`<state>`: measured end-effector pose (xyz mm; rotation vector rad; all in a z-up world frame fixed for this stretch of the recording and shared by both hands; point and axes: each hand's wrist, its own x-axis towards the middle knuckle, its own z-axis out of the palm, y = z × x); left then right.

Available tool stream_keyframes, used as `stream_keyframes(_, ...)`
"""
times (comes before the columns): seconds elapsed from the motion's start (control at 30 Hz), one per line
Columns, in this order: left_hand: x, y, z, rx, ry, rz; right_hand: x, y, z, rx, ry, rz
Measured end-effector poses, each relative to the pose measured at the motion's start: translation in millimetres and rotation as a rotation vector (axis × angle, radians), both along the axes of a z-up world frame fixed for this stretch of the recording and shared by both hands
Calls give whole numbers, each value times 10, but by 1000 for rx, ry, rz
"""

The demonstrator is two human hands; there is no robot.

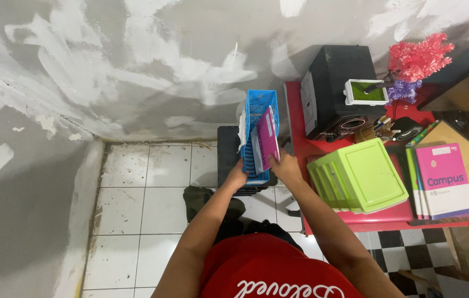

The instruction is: The person organizes a stack of colorful notebooks on a red desk. They pick up each notebook individually, briefly flip through the pages, and place them into a blue plastic basket located to the left of the desk. The process is repeated for several notebooks of different colors.

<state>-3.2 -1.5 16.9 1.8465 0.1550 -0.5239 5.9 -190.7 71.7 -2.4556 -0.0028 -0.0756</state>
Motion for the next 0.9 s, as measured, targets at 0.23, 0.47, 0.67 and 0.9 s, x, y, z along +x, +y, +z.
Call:
stream_keyframes(0.23,16,-19,-153,-148,-60,57,-109,-78,254,-20,154,-2)
stream_keyframes(0.47,-217,57,-141,1,-460,233,-661,-109,838,248,-156,59)
stream_keyframes(0.67,-647,4,1087,-117,-764,196,-1220,-239,1103,538,-231,99)
stream_keyframes(0.9,-1128,-899,1882,-346,-1019,-108,-1735,-915,1016,952,-715,112)
